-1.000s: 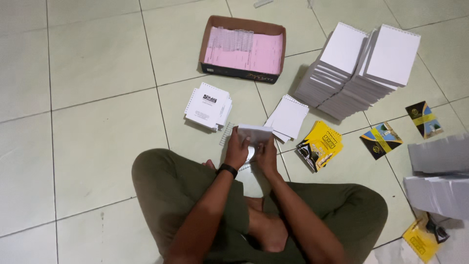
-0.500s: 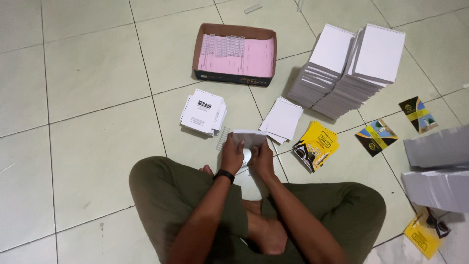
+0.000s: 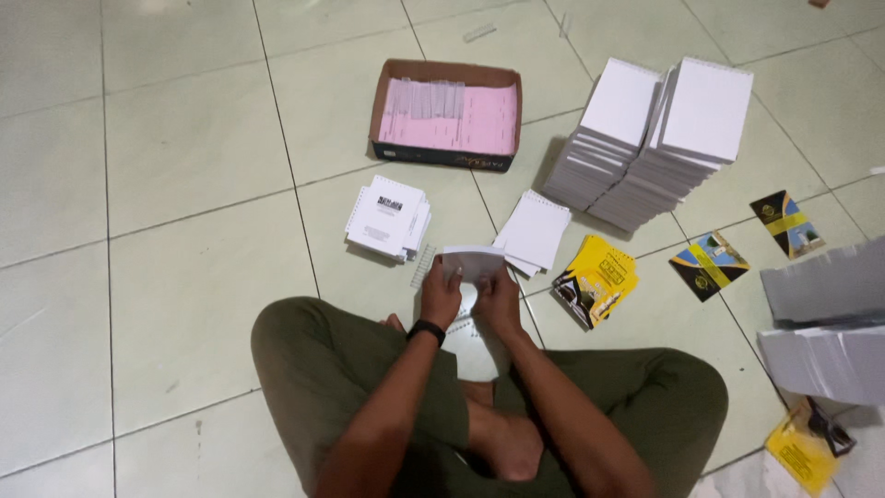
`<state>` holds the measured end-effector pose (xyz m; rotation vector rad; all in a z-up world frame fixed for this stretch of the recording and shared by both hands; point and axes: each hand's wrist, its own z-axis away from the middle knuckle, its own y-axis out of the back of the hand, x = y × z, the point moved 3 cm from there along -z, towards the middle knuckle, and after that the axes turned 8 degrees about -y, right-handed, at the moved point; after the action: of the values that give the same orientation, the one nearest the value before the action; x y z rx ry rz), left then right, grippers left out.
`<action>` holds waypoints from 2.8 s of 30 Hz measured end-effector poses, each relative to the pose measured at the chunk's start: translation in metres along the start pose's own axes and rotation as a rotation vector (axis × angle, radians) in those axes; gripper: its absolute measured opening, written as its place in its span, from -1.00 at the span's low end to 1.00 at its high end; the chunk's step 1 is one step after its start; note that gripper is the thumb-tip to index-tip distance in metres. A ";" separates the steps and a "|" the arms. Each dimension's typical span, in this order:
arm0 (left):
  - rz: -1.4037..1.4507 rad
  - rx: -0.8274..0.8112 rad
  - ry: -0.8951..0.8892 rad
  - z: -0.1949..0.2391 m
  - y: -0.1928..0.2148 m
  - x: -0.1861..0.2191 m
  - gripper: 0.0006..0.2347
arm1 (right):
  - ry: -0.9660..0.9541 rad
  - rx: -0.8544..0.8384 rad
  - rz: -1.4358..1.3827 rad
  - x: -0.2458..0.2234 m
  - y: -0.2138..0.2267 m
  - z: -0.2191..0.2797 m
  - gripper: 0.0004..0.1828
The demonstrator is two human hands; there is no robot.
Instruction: The person sits on the floor assembling spiral-bound notebooks. They insert a metal spiral binding into the holes of a stack of paper, place a cover sheet on top, and then place the completed notebook onto a stack.
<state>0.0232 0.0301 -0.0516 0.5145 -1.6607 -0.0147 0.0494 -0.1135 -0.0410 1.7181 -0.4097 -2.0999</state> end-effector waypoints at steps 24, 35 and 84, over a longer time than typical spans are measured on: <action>0.068 -0.176 0.047 -0.060 0.056 0.048 -0.51 | 0.200 -0.459 0.458 0.016 0.056 0.037 -0.73; 0.111 -0.513 0.291 -0.037 0.034 0.089 -0.25 | 0.084 -0.120 -0.438 -0.033 0.117 0.028 -0.61; 0.132 -0.956 0.210 -0.015 0.005 0.096 -0.32 | 0.023 0.245 -0.185 -0.027 0.101 0.025 -0.85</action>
<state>0.0293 0.0063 0.0428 -0.3120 -1.2891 -0.6053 0.0411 -0.1901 0.0347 1.9840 -0.5401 -2.2335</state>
